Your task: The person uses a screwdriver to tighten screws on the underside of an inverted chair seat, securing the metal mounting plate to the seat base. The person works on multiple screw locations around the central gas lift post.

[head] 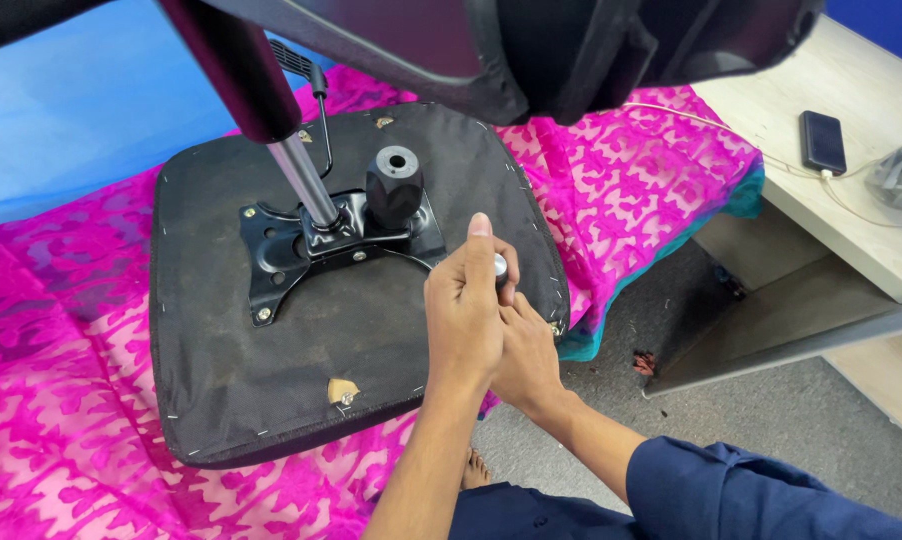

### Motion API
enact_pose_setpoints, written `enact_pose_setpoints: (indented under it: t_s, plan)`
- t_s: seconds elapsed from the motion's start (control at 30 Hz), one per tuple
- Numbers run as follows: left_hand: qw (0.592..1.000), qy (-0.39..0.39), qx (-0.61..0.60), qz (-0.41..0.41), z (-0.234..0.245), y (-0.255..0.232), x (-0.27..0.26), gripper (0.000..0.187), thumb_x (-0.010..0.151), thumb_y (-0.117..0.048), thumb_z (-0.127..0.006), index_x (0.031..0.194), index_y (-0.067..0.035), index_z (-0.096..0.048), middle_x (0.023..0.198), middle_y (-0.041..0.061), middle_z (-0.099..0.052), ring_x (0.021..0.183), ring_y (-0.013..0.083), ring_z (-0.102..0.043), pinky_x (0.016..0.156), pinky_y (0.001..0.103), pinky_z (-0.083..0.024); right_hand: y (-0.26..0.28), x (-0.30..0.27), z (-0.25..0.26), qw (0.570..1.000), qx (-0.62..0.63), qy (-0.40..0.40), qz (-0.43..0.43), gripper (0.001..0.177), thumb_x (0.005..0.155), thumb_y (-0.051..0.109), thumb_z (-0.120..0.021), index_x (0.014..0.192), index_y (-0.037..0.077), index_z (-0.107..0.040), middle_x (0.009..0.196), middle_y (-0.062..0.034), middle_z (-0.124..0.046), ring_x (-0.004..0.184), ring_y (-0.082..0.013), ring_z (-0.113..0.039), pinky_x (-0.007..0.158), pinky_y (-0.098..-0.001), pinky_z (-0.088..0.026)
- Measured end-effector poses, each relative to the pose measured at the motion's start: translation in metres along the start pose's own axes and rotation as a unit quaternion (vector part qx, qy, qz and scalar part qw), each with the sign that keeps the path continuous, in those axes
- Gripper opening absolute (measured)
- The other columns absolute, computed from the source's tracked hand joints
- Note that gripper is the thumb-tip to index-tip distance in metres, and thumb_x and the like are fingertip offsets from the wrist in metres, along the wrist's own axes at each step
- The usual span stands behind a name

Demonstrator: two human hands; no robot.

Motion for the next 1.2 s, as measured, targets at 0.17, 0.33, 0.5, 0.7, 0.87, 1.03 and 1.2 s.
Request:
enact_pose_setpoints:
  t_s: [0.17, 0.33, 0.5, 0.7, 0.87, 1.03, 1.2]
  plan:
    - [0.999, 0.041, -0.004, -0.015, 0.001, 0.005, -0.01, 0.061, 0.104, -0.044, -0.054, 0.059, -0.004, -0.049, 0.056, -0.003, -0.043, 0.055, 0.0076, -0.036, 0.053, 0.028, -0.028, -0.004, -0.002, -0.002, 0.997, 0.002, 0.036, -0.062, 0.037, 0.075, 0.018, -0.074, 0.108, 0.003, -0.066, 0.106, -0.0168, -0.069, 0.109, -0.04, -0.06, 0.086, -0.0492, -0.05]
    - [0.994, 0.028, 0.083, -0.068, 0.008, -0.001, -0.016, 0.057, 0.1, -0.039, -0.062, 0.059, -0.002, -0.05, 0.053, -0.004, -0.04, 0.059, 0.0083, -0.039, 0.057, 0.028, -0.032, 0.004, 0.001, 0.001, 0.997, 0.022, 0.012, -0.071, 0.042, 0.078, 0.018, -0.073, 0.115, 0.001, -0.063, 0.115, -0.0206, -0.066, 0.111, -0.0412, -0.059, 0.084, -0.0497, -0.05]
    - [0.997, -0.006, 0.012, -0.08, 0.015, -0.007, -0.012, 0.041, 0.1, -0.029, -0.063, 0.07, -0.002, -0.055, 0.072, -0.006, -0.05, 0.068, 0.0068, -0.045, 0.061, 0.028, -0.039, 0.012, 0.005, 0.005, 1.0, -0.017, -0.009, 0.0, 0.029, 0.077, 0.017, -0.073, 0.102, 0.005, -0.066, 0.097, -0.0079, -0.067, 0.088, -0.0317, -0.058, 0.076, -0.0438, -0.05]
    - [0.999, -0.05, -0.001, -0.018, 0.027, -0.012, -0.009, 0.045, 0.1, -0.036, -0.063, 0.067, -0.007, -0.056, 0.061, -0.005, -0.047, 0.056, 0.0045, -0.043, 0.051, 0.026, -0.036, 0.017, 0.006, 0.007, 1.0, -0.025, -0.009, -0.015, 0.021, 0.076, 0.016, -0.074, 0.086, 0.005, -0.059, 0.078, -0.0064, -0.056, 0.077, -0.0283, -0.053, 0.067, -0.0422, -0.046]
    - [0.999, -0.045, -0.008, -0.022, 0.029, -0.012, -0.012, 0.045, 0.102, -0.04, -0.057, 0.07, -0.008, -0.06, 0.058, -0.004, -0.047, 0.052, 0.0036, -0.042, 0.047, 0.024, -0.033, 0.019, 0.007, 0.008, 0.999, -0.028, -0.021, -0.007, 0.021, 0.075, 0.015, -0.073, 0.083, 0.006, -0.056, 0.077, -0.0066, -0.054, 0.076, -0.0286, -0.053, 0.066, -0.0423, -0.045]
    - [0.995, 0.01, -0.096, -0.02, 0.039, -0.006, -0.005, 0.05, 0.105, -0.037, -0.057, 0.064, -0.008, -0.053, 0.056, -0.004, -0.044, 0.049, 0.0043, -0.039, 0.045, 0.024, -0.032, 0.021, 0.007, 0.009, 0.999, -0.024, -0.034, -0.007, 0.018, 0.081, 0.014, -0.071, 0.081, 0.006, -0.054, 0.076, -0.0059, -0.053, 0.076, -0.0273, -0.053, 0.067, -0.0418, -0.045]
    - [0.998, 0.057, -0.02, 0.0, 0.054, -0.007, 0.0, 0.054, 0.1, -0.035, -0.065, 0.057, -0.006, -0.049, 0.052, -0.004, -0.04, 0.046, 0.0048, -0.036, 0.043, 0.024, -0.027, 0.024, 0.01, 0.011, 0.999, -0.01, -0.023, -0.025, 0.02, 0.085, 0.015, -0.071, 0.077, 0.007, -0.055, 0.072, -0.005, -0.053, 0.072, -0.0259, -0.051, 0.064, -0.0411, -0.043]
Point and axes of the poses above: each hand's wrist, its own x-axis towards the middle knuckle, its own z-axis out of the back of the hand, y = z × x, the point moved 1 cm from there along x, towards the middle knuckle
